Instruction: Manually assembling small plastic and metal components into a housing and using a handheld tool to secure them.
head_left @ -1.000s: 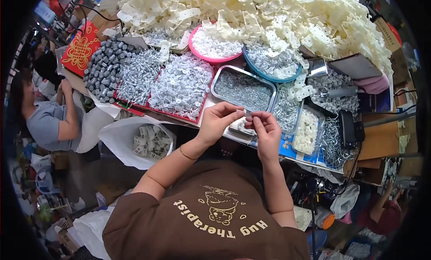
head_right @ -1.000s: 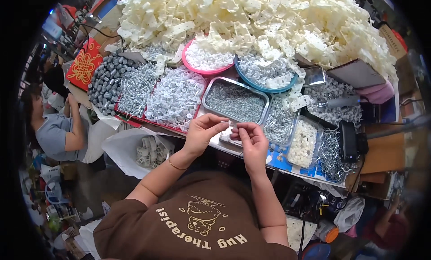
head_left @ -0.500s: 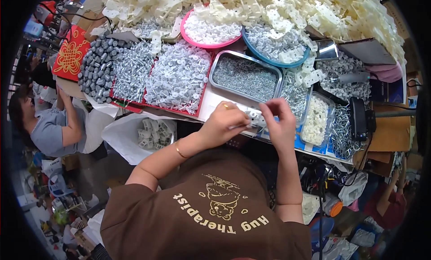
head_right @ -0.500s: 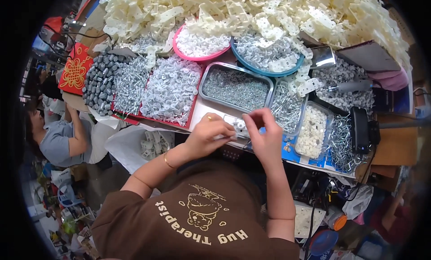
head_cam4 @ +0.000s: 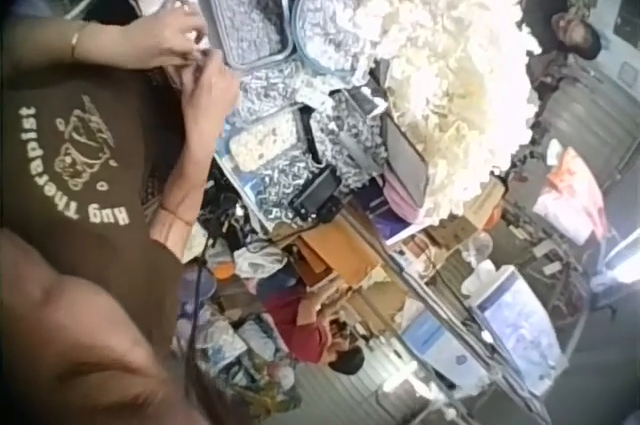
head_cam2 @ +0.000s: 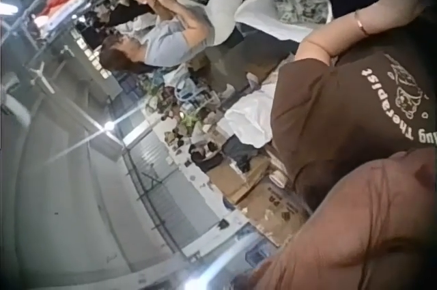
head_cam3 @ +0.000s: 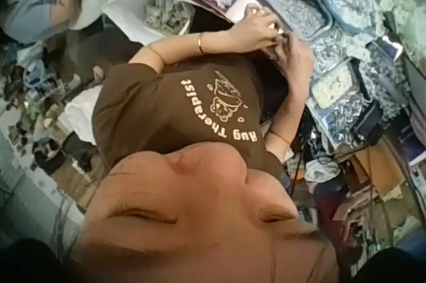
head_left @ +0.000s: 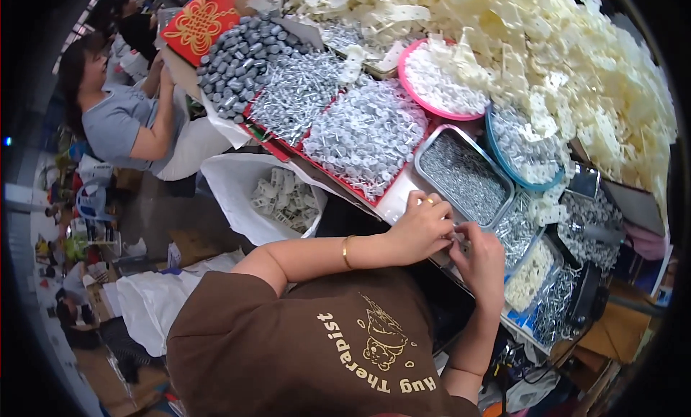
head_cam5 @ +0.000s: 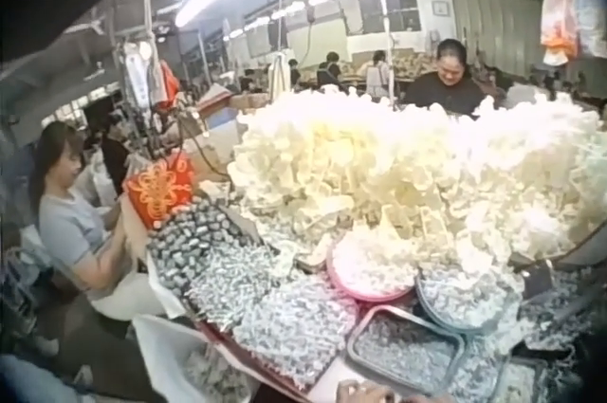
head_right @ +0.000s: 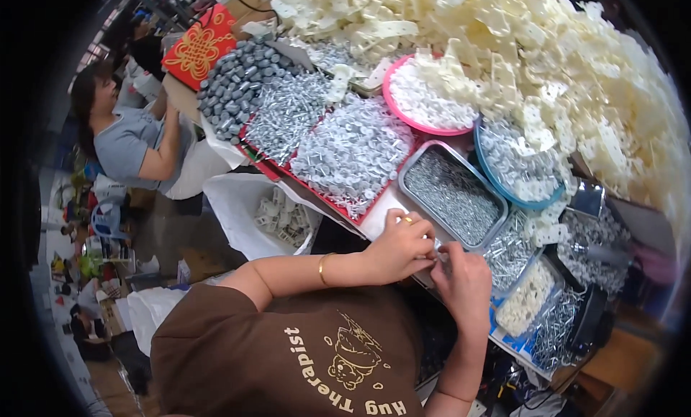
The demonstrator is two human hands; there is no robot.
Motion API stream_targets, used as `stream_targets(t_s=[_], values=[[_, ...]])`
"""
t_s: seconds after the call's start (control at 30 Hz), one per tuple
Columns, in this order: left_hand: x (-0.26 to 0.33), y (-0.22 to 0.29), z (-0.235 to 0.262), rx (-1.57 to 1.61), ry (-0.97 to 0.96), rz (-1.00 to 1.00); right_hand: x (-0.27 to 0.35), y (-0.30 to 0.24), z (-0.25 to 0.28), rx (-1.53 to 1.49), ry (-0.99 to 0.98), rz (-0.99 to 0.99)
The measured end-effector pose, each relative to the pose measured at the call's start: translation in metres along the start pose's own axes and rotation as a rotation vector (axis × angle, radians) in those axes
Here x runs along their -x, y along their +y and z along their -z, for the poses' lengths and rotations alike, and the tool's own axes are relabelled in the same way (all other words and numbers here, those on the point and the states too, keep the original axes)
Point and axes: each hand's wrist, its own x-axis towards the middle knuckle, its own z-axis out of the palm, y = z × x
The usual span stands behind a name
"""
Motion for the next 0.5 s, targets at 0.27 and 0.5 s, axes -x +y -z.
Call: stream_targets(t_s=[0.27,0.5], values=[[0.005,-0.026,0.015,0.211,0.020,0.092,0.003,0.005,0.013,-0.045,-0.122,-0.009],[0.022,-0.196,0.170,-1.039,0.291,0.461,0.023,0.039,0.000,-0.361,0.397,-0.213]])
